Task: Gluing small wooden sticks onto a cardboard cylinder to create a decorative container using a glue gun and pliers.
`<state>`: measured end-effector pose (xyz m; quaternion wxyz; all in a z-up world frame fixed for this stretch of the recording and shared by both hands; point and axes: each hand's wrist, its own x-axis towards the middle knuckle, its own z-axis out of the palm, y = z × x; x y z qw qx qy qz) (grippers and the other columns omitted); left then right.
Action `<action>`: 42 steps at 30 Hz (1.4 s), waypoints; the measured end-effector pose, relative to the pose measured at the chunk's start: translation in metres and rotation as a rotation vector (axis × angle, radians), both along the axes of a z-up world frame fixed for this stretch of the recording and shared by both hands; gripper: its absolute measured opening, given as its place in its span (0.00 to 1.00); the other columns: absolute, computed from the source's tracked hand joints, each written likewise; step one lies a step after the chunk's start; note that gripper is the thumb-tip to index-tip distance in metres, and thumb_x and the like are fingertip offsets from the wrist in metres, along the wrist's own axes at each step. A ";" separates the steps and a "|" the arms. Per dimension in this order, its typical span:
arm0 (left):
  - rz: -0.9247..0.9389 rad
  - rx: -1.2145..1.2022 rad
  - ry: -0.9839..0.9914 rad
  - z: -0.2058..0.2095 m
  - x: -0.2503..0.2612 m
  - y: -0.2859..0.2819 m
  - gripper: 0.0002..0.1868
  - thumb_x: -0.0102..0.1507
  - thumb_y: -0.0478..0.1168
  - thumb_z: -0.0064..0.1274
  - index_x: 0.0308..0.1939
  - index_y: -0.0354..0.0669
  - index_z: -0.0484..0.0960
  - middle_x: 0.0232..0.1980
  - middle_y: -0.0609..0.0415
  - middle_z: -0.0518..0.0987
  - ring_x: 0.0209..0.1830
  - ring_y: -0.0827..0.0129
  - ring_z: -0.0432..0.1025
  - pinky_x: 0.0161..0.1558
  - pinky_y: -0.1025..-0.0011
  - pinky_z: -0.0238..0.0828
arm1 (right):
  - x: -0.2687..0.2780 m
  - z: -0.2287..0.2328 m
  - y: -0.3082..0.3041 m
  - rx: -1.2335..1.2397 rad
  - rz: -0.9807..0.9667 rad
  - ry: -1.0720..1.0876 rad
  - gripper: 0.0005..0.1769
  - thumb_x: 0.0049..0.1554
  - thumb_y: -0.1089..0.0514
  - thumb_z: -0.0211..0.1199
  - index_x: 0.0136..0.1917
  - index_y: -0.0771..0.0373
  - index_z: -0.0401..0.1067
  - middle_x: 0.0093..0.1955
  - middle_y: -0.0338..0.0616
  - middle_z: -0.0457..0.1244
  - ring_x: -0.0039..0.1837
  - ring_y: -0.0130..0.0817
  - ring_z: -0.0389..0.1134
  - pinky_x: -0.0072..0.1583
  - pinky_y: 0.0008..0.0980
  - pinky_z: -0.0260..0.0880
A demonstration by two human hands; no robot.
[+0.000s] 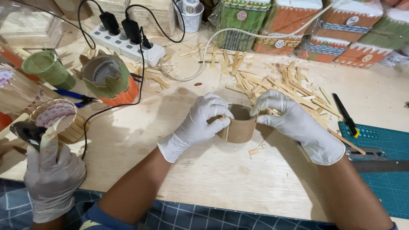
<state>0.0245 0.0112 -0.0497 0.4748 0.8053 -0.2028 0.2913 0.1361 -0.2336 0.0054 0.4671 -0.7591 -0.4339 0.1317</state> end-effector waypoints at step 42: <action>0.282 0.388 -0.226 0.011 -0.013 -0.020 0.05 0.49 0.45 0.61 0.26 0.56 0.81 0.30 0.64 0.74 0.42 0.64 0.74 0.51 0.60 0.62 | 0.077 -0.006 -0.061 -0.788 -0.638 -0.303 0.13 0.58 0.51 0.69 0.54 0.57 0.82 0.52 0.51 0.71 0.59 0.54 0.72 0.59 0.48 0.73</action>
